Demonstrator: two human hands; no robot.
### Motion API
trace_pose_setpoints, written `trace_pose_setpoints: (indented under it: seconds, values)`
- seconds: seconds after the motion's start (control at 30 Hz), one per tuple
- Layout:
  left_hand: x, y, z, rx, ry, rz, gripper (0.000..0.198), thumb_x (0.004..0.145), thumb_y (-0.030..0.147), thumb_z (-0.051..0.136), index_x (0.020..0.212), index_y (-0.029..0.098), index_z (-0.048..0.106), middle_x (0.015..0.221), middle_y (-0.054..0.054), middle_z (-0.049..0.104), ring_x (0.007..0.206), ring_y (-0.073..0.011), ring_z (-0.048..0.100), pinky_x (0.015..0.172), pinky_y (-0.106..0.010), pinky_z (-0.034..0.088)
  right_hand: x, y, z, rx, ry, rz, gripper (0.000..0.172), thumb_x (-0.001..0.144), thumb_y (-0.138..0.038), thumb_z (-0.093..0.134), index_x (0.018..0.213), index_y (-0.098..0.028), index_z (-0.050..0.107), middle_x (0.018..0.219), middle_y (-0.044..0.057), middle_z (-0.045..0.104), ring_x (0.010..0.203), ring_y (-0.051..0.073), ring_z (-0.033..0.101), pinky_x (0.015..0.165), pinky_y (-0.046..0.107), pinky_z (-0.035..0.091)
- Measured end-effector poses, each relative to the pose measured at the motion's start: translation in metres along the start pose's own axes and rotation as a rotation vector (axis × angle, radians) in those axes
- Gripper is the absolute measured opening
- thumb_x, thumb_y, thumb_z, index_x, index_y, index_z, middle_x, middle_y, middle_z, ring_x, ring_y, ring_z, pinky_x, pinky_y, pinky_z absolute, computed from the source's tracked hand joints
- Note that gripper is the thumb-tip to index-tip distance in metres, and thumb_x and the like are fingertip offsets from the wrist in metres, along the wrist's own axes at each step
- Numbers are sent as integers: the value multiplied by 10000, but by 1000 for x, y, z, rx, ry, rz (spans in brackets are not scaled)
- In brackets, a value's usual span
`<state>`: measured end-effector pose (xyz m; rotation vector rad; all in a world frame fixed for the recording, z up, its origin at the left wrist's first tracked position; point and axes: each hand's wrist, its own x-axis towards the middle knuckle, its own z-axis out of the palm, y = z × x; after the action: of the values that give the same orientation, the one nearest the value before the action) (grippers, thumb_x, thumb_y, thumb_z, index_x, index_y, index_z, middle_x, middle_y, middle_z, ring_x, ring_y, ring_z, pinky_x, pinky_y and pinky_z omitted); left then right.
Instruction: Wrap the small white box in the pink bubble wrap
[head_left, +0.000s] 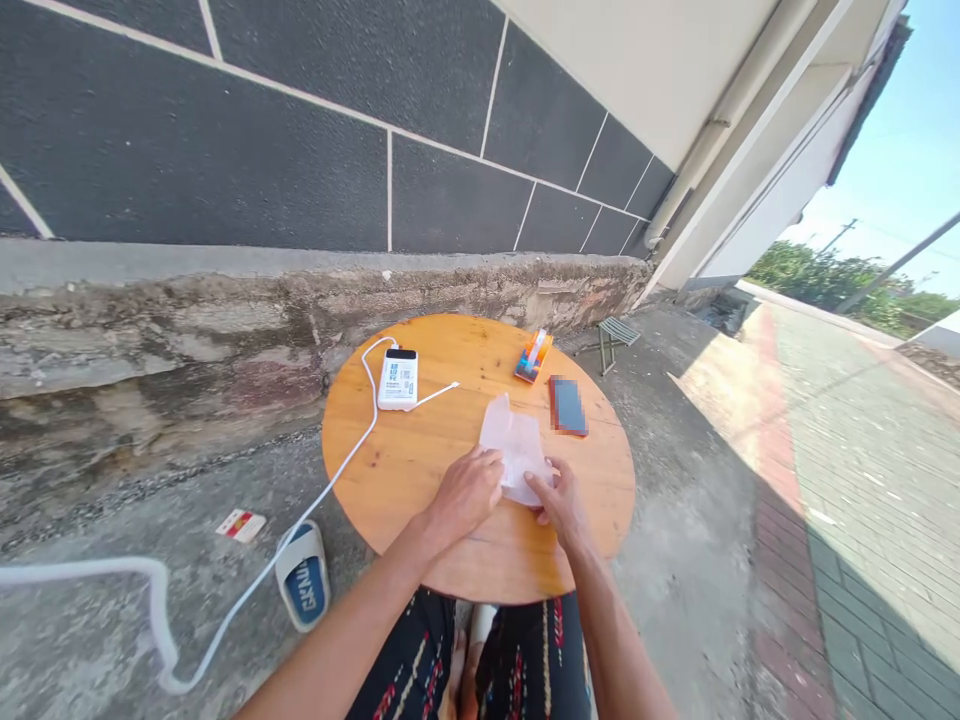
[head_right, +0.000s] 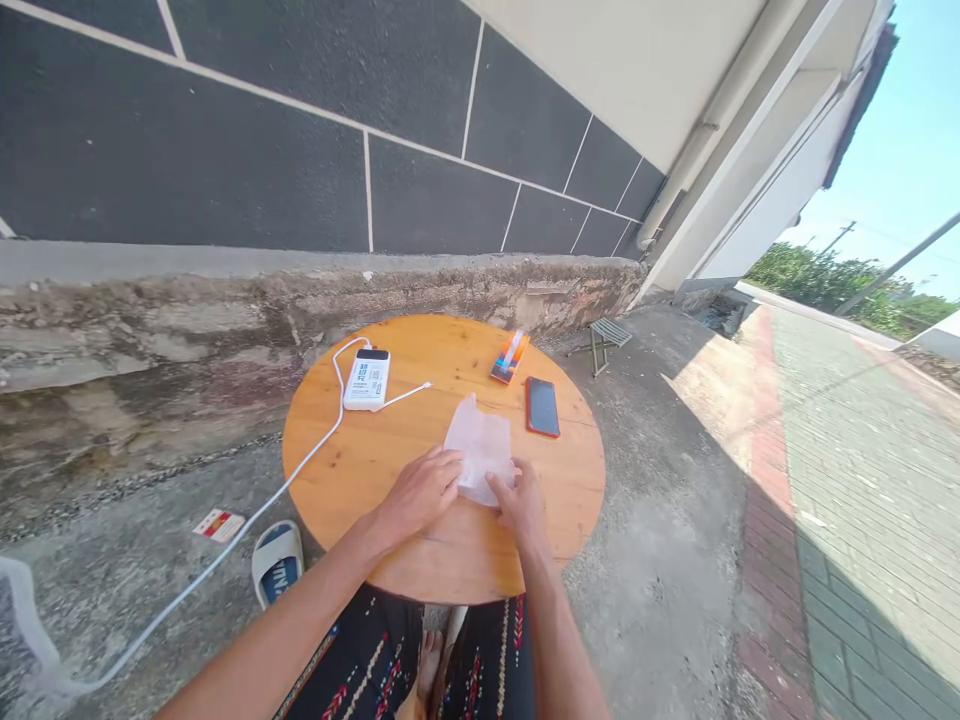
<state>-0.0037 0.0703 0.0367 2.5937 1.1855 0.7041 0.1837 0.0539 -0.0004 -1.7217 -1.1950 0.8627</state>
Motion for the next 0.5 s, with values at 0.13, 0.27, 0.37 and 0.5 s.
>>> trace_pose_setpoints:
  seconds: [0.13, 0.27, 0.37, 0.5]
  values:
    - [1, -2, 1, -1, 3, 10, 145, 788, 65, 469, 795, 178, 560, 992, -52, 598, 966, -205, 515, 855, -329, 442, 1, -1, 6, -13, 13, 16, 547, 719, -389, 594, 1184, -187, 389, 677, -51, 527, 418, 106, 508, 305, 183, 354]
    - [2, -2, 2, 24, 4, 17, 148, 782, 61, 466, 782, 176, 560, 969, -50, 601, 956, -208, 517, 837, -323, 448, 7, -2, 14, -102, 70, -19, 550, 690, -296, 561, 1199, -172, 394, 649, -67, 486, 475, 116, 515, 366, 186, 371]
    - [3, -2, 2, 43, -6, 25, 154, 778, 52, 466, 766, 176, 555, 929, -43, 600, 924, -203, 522, 821, -318, 450, 14, 0, 20, -267, 165, -163, 573, 651, -219, 529, 1209, -146, 416, 628, -71, 469, 514, 115, 502, 456, 202, 391]
    - [5, -3, 1, 47, -25, 39, 138, 787, 66, 477, 768, 173, 562, 915, -40, 597, 913, -202, 524, 818, -316, 449, 16, -8, 25, -331, 206, -255, 604, 647, -198, 490, 1244, -146, 415, 613, -69, 475, 522, 122, 501, 492, 218, 402]
